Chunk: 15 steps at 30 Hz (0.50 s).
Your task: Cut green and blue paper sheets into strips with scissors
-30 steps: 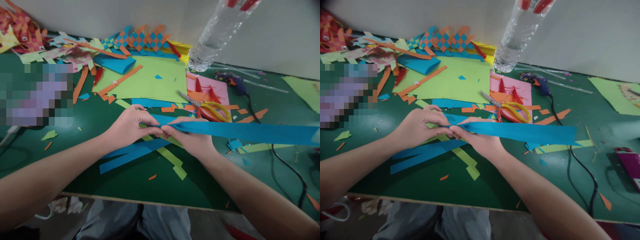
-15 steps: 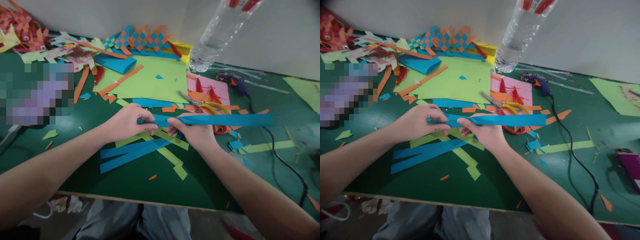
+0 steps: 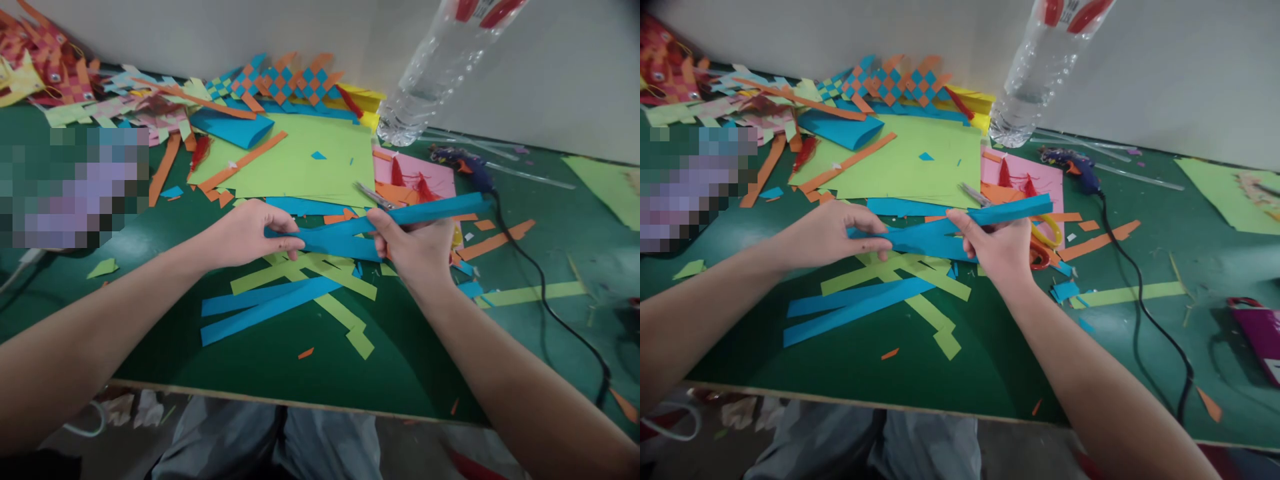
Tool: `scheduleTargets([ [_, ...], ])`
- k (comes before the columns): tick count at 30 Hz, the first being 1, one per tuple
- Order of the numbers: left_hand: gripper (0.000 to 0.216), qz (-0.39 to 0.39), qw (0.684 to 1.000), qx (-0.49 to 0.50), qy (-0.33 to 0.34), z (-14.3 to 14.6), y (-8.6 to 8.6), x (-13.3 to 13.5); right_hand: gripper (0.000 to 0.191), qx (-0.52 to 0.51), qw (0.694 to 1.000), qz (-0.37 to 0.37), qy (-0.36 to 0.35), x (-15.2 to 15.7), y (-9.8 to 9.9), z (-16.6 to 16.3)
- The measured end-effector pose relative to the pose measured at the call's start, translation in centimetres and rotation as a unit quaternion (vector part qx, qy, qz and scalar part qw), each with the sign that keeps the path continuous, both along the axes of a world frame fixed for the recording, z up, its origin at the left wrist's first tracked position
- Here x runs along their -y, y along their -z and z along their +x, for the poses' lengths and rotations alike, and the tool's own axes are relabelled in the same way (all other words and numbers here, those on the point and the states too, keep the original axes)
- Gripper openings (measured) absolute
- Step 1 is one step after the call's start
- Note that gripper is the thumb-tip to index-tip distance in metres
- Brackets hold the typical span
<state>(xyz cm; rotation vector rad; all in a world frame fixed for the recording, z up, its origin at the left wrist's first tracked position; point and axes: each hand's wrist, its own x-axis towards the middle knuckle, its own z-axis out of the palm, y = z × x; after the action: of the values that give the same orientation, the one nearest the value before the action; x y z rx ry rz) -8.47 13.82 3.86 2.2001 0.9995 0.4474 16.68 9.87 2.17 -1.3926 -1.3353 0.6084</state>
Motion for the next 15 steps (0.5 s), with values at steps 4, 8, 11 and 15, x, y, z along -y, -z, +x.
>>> scheduleTargets([
  [4,0.028,0.044,0.998,0.033,-0.008,0.3,0.2,0.4,0.042,0.028,0.999,0.037,0.007,1.1,-0.5,-0.8],
  [8,0.025,0.074,0.995,0.065,-0.009,1.0,-0.1,1.5,0.047,0.076,0.993,0.088,-0.036,2.3,-0.7,-1.5],
  [11,0.021,0.041,0.997,0.071,0.014,1.5,-0.4,2.1,0.037,0.060,0.992,0.082,-0.076,2.8,-0.6,-2.1],
  [15,0.020,-0.041,0.996,0.079,0.019,1.7,-0.7,2.3,0.016,-0.014,0.986,-0.006,-0.167,2.9,-0.3,-2.8],
])
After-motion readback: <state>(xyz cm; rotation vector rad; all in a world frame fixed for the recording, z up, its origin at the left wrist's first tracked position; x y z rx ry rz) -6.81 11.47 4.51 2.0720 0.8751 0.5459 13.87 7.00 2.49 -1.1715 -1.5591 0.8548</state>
